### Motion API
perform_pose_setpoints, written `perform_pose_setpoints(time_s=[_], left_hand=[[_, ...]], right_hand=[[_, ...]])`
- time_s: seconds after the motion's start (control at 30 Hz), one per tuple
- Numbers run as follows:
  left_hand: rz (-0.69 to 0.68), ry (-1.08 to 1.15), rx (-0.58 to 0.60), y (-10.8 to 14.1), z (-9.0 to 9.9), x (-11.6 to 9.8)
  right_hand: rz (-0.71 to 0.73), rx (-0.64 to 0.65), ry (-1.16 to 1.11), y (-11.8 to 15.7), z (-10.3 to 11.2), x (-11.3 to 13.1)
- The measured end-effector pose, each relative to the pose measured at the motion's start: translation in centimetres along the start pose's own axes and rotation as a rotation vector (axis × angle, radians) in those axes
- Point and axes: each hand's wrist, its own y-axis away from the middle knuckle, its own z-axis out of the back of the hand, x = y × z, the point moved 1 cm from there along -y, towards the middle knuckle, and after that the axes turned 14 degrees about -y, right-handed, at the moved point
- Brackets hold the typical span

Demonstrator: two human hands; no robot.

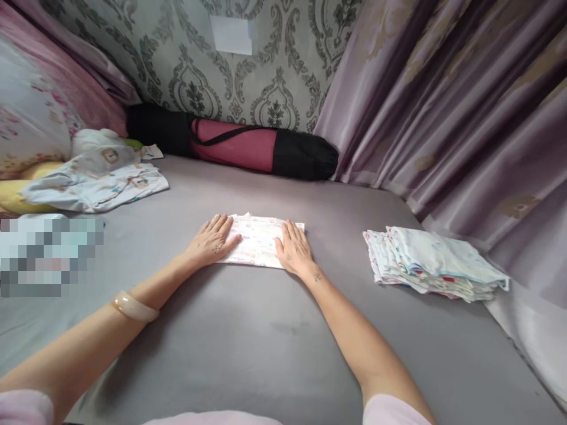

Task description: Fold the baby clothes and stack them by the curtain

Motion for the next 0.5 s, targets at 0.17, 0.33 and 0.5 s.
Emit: perform_pose_setpoints(time_s=[0.17,0.33,0.5], left_hand=[[0.028,0.011,0.028,0.2,-0.1,0.3],[0.021,0.033,0.003,0.1,-0.5,0.4],[0.000,0.023,0.019,-0.1,-0.1,0.6]], right_hand=[[-0.093,-0.001,-0.023,0.2,0.2,-0.5],[-0.183,-0.045,-0.076,0.2,0.2,-1.3],[-0.238,-0.032,-0.079,0.1,0.7,-2.6]])
